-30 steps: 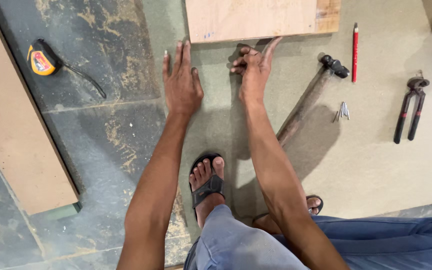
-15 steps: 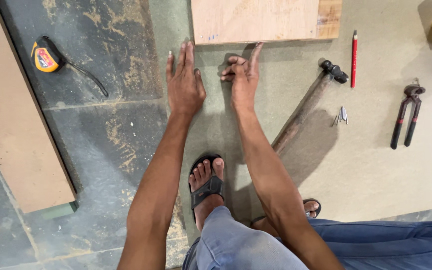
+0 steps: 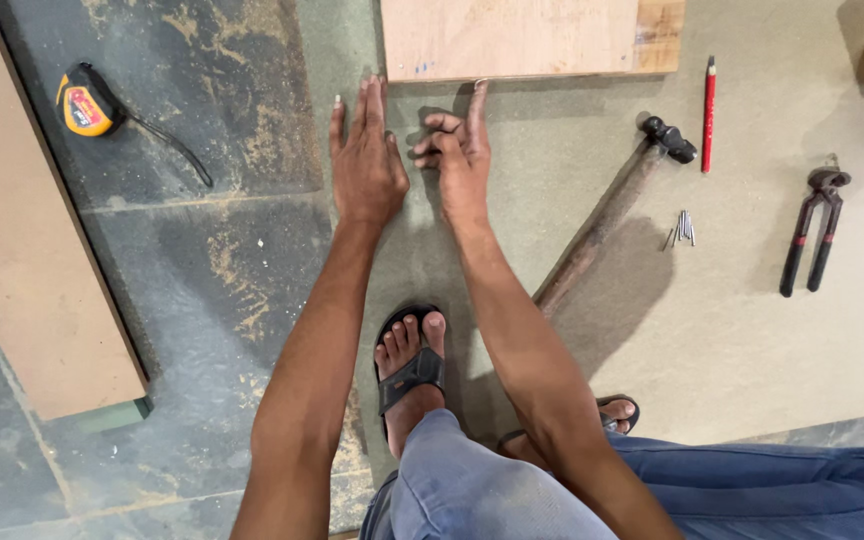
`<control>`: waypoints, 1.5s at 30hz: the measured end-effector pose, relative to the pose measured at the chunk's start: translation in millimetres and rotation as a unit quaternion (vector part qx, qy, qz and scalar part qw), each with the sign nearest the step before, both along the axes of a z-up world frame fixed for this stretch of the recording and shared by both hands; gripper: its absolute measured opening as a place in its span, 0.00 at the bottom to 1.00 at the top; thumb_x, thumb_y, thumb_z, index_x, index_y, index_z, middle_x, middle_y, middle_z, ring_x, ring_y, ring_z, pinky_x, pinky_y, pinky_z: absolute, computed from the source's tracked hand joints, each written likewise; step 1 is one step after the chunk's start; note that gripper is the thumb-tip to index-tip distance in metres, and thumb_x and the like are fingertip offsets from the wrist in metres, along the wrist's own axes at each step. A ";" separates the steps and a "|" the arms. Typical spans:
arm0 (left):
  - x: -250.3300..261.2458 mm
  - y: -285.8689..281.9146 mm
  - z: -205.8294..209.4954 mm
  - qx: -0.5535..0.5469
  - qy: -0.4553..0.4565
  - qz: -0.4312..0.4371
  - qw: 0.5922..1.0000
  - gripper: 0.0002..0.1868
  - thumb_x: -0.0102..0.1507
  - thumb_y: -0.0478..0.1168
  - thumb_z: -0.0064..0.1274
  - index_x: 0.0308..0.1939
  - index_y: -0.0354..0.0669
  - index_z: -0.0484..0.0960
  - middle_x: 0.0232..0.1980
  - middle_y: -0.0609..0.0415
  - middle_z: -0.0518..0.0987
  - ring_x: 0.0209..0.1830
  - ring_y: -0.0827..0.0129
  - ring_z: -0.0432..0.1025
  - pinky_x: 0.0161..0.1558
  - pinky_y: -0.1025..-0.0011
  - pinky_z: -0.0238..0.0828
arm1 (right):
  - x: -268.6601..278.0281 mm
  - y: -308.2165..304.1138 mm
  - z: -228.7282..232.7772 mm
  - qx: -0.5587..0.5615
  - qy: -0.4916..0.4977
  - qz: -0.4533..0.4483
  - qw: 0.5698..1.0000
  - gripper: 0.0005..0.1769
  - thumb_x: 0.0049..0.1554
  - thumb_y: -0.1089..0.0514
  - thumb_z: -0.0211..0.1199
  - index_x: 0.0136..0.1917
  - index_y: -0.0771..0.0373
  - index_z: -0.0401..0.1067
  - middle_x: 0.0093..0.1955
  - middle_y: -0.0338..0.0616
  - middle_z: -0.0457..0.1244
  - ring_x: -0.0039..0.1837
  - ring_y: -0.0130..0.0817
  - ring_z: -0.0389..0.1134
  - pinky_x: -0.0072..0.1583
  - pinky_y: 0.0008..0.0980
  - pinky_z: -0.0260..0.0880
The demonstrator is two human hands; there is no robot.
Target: The person hammers nails into a rectangular wooden board using a hammer. They position the board, drive in several nails, then flip the board over and mark a line with a pencil.
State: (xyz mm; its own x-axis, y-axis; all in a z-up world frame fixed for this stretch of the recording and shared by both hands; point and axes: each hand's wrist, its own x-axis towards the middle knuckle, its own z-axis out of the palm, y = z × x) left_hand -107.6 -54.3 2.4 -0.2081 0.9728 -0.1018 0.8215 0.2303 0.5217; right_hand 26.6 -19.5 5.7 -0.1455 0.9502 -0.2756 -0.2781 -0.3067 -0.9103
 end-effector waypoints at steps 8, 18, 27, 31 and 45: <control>-1.5 0.3 5.0 -0.014 -0.019 0.004 1.000 0.39 0.68 0.29 0.35 0.82 0.41 0.37 0.84 0.55 0.56 0.82 0.69 0.52 0.84 0.56 0.30 | -8.4 -2.6 2.5 -0.039 0.014 0.035 0.999 0.45 0.61 0.72 0.49 0.86 0.55 0.38 0.58 0.48 0.64 0.45 0.29 0.71 0.45 0.28 0.78; -4.4 -23.0 15.8 0.047 -0.050 -0.002 0.998 0.35 0.70 0.27 0.36 0.81 0.40 0.45 0.85 0.51 0.55 0.83 0.59 0.51 0.83 0.59 0.38 | 53.3 10.0 28.0 -0.147 0.245 -0.132 0.949 0.46 0.55 0.65 0.51 0.84 0.49 0.43 0.49 0.45 0.67 0.44 0.35 0.68 0.48 0.37 0.75; 0.5 -32.5 13.5 0.082 -0.021 -0.013 0.996 0.37 0.68 0.27 0.40 0.81 0.37 0.48 0.83 0.48 0.57 0.84 0.57 0.51 0.83 0.58 0.41 | 21.1 52.2 20.9 -0.139 0.253 -0.228 0.930 0.48 0.58 0.65 0.52 0.81 0.38 0.32 0.46 0.46 0.67 0.43 0.35 0.66 0.48 0.37 0.73; -1.8 -35.4 8.9 0.087 -0.009 -0.024 0.996 0.36 0.69 0.27 0.39 0.81 0.38 0.49 0.83 0.47 0.57 0.84 0.57 0.51 0.84 0.58 0.41 | 9.4 46.9 30.9 -0.147 -0.017 -0.075 0.986 0.37 0.66 0.63 0.53 0.81 0.63 0.36 0.41 0.52 0.68 0.36 0.37 0.67 0.39 0.37 0.73; 0.2 -34.6 8.2 0.116 -0.007 -0.021 0.993 0.36 0.70 0.27 0.40 0.81 0.38 0.47 0.83 0.50 0.59 0.84 0.58 0.53 0.84 0.58 0.43 | 27.4 75.2 59.9 -0.167 -0.018 -0.122 0.978 0.28 0.67 0.56 0.43 0.67 0.87 0.57 0.36 0.53 0.69 0.31 0.34 0.68 0.32 0.31 0.76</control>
